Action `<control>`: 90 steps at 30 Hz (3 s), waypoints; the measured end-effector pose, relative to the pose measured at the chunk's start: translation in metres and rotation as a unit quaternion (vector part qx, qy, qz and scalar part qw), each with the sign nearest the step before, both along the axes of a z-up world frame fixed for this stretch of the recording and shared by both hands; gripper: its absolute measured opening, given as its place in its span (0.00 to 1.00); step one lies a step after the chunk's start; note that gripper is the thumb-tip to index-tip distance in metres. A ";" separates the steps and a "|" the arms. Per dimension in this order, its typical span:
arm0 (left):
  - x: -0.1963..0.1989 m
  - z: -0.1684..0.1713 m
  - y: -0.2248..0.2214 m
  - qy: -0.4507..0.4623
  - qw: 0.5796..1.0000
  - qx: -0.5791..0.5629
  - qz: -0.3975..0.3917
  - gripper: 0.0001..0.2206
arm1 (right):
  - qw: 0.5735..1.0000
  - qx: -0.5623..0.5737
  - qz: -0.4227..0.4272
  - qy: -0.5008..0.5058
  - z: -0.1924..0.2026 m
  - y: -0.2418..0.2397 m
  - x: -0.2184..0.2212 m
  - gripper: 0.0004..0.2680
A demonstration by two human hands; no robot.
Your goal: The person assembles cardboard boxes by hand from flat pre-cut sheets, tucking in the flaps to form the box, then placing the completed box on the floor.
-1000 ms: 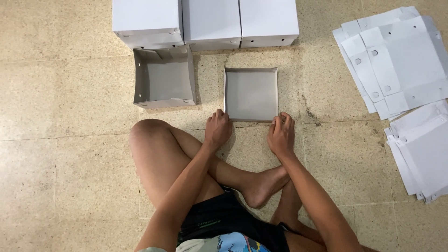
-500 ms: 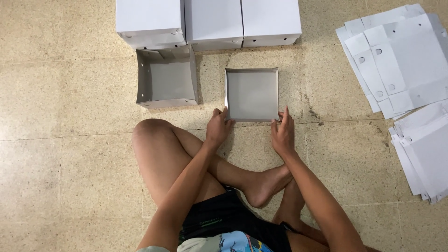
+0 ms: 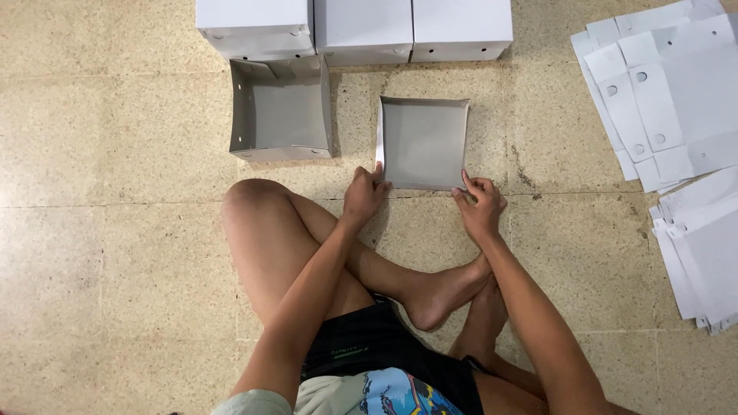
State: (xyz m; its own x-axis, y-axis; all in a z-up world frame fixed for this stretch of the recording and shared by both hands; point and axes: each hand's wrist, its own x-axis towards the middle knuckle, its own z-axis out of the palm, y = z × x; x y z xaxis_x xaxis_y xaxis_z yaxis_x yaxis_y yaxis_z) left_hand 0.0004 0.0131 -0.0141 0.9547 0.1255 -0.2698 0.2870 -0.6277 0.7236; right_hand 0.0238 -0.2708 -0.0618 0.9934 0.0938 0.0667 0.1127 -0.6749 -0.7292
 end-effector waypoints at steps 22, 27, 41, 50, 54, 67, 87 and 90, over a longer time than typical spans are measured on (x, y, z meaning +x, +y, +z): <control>0.001 -0.037 -0.006 -0.127 0.983 0.129 -0.034 0.33 | 0.980 -0.098 0.108 -0.137 0.032 -0.001 0.000 0.16; 0.002 -0.026 -0.006 -0.132 0.980 0.138 -0.056 0.28 | 0.978 -0.141 0.123 -0.090 0.042 -0.004 0.009 0.11; 0.000 0.002 -0.005 -0.077 0.991 0.101 -0.037 0.27 | 0.985 -0.093 0.097 -0.104 0.042 -0.003 -0.004 0.16; 0.008 -0.014 -0.011 -0.085 0.980 0.175 -0.052 0.20 | 0.987 -0.084 0.094 -0.104 0.039 -0.001 0.004 0.09; 0.012 -0.016 -0.009 -0.102 0.978 0.174 -0.045 0.21 | 0.981 -0.122 0.108 -0.101 0.022 -0.011 0.009 0.07; -0.001 0.025 -0.015 -0.040 0.991 0.002 0.130 0.18 | 0.989 -0.140 -0.011 0.048 -0.022 0.005 0.009 0.28; 0.015 -0.013 -0.017 -0.084 0.993 0.059 0.061 0.28 | 0.983 0.040 0.168 0.053 0.041 -0.013 0.038 0.24; 0.016 -0.021 -0.015 -0.109 0.992 0.036 0.051 0.29 | 0.972 0.087 0.186 0.116 0.054 -0.020 0.042 0.23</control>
State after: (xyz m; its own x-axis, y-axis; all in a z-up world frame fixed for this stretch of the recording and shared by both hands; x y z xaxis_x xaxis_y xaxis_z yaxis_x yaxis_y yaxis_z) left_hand 0.0165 -0.0016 -0.0351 0.9709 0.2355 -0.0444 0.1925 -0.6558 0.7300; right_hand 0.0654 -0.2906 -0.0079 0.8828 0.4575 -0.1070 0.1454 -0.4827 -0.8636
